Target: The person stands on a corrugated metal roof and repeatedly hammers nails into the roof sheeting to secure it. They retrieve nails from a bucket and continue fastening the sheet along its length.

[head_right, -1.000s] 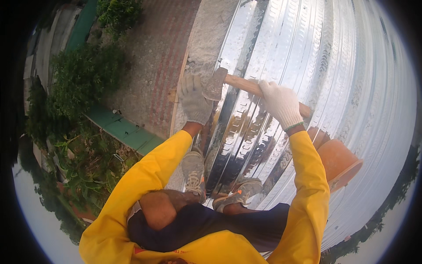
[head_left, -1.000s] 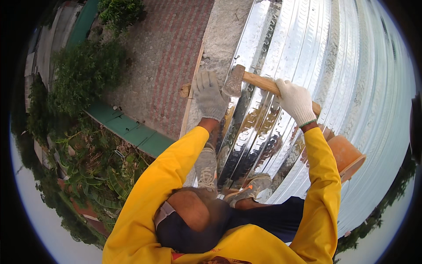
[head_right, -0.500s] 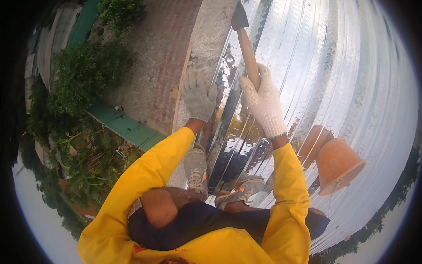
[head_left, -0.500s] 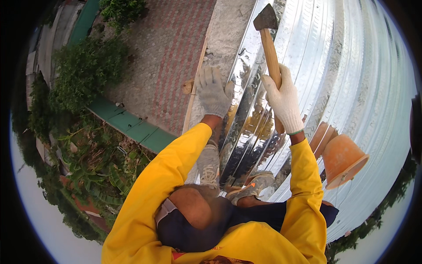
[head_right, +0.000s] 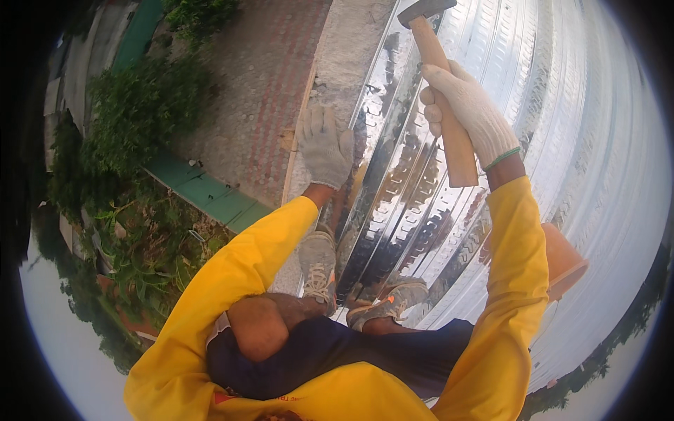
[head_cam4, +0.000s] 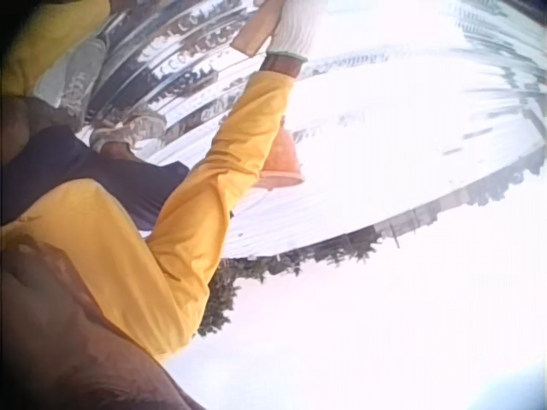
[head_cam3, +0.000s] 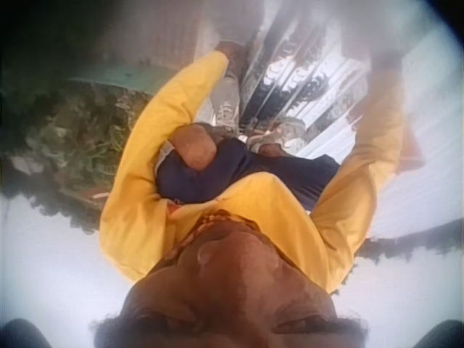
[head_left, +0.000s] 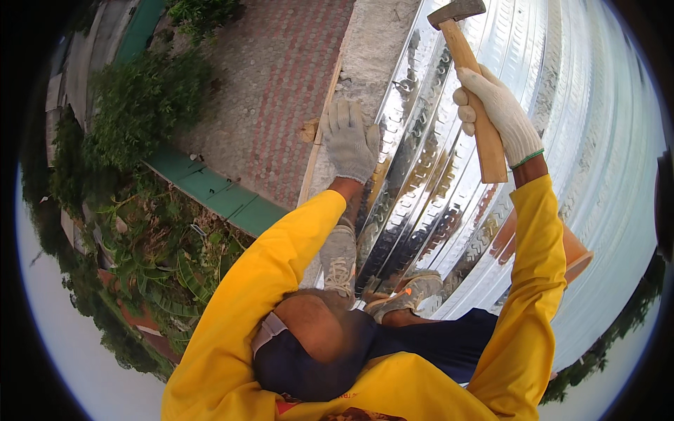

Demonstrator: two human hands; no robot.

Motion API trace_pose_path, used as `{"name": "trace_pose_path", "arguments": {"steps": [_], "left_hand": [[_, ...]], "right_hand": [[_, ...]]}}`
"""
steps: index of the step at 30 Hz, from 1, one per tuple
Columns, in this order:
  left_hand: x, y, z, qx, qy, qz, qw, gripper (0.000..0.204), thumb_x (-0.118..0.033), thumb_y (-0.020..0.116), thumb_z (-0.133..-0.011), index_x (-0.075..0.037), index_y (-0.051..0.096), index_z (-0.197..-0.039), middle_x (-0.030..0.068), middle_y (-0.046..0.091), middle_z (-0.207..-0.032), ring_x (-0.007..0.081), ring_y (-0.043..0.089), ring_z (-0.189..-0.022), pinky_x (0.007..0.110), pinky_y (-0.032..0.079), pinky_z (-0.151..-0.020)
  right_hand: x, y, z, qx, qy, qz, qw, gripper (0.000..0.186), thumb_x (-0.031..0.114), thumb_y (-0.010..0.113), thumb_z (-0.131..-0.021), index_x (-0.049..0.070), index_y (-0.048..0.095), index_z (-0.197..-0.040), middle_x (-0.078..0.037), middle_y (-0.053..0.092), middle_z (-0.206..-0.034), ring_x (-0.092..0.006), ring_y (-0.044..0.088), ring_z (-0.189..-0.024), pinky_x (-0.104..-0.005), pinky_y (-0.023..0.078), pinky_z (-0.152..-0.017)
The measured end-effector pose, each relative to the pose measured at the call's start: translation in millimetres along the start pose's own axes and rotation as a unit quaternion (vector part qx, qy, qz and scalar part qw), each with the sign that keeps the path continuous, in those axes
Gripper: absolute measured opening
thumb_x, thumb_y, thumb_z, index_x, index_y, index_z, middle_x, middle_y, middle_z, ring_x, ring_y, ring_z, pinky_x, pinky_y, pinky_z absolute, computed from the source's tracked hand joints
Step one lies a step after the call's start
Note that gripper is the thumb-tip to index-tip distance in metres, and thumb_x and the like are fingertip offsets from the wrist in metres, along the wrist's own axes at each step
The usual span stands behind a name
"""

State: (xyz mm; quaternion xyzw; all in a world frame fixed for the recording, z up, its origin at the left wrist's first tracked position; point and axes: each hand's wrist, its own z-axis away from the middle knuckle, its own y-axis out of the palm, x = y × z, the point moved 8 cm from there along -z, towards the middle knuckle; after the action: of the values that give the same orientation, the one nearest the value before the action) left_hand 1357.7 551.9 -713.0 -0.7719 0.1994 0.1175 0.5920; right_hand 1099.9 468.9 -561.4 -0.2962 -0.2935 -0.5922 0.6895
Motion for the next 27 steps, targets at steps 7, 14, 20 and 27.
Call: {"name": "trace_pose_path", "arguments": {"steps": [7, 14, 20, 27], "left_hand": [[3.8, 1.9, 0.9, -0.018, -0.002, 0.002, 1.000, 0.059, -0.026, 0.066, -0.114, 0.003, 0.059, -0.165, 0.0284, 0.057, -0.170, 0.0531, 0.047, -0.166, 0.069, 0.032, -0.141], [4.9, 3.3, 7.3, -0.022, 0.016, 0.028, 0.999, 0.059, -0.019, 0.067, -0.111, 0.000, 0.059, -0.166, 0.0253, 0.057, -0.169, 0.0529, 0.045, -0.168, 0.068, 0.032, -0.143], [8.9, 3.7, 6.4, -0.017, -0.020, 0.026, 0.999, 0.060, -0.014, 0.066, -0.110, -0.006, 0.060, -0.169, 0.0249, 0.055, -0.173, 0.0504, 0.043, -0.171, 0.066, 0.031, -0.143], [3.5, -3.7, 3.6, -0.028, -0.011, 0.038, 0.999, 0.058, -0.014, 0.065, -0.106, -0.001, 0.061, -0.162, 0.0258, 0.057, -0.171, 0.0511, 0.046, -0.169, 0.067, 0.028, -0.145]], "right_hand": [[-31.0, -1.0, 35.3, 0.075, 0.101, 0.158, 0.979, 0.059, 0.030, 0.070, -0.116, 0.000, 0.054, -0.164, 0.000, 0.065, -0.087, -0.0098, 0.063, -0.061, -0.0302, 0.055, -0.050], [-44.3, 18.9, 40.3, 0.073, -0.124, 0.650, 0.746, 0.051, 0.028, 0.070, -0.118, 0.011, 0.055, -0.164, -0.024, 0.086, -0.110, -0.0503, 0.086, -0.096, -0.0607, 0.069, -0.081], [-53.8, -39.3, 4.6, -0.087, -0.128, 0.672, 0.724, 0.034, 0.020, 0.075, -0.114, 0.010, 0.057, -0.141, -0.020, 0.083, -0.105, -0.0451, 0.087, -0.093, -0.0568, 0.070, -0.076], [-56.9, -29.5, -3.3, -0.010, -0.149, 0.692, 0.706, 0.030, 0.018, 0.073, -0.112, 0.011, 0.060, -0.138, -0.023, 0.085, -0.111, -0.0508, 0.084, -0.099, -0.0624, 0.067, -0.081]]}}
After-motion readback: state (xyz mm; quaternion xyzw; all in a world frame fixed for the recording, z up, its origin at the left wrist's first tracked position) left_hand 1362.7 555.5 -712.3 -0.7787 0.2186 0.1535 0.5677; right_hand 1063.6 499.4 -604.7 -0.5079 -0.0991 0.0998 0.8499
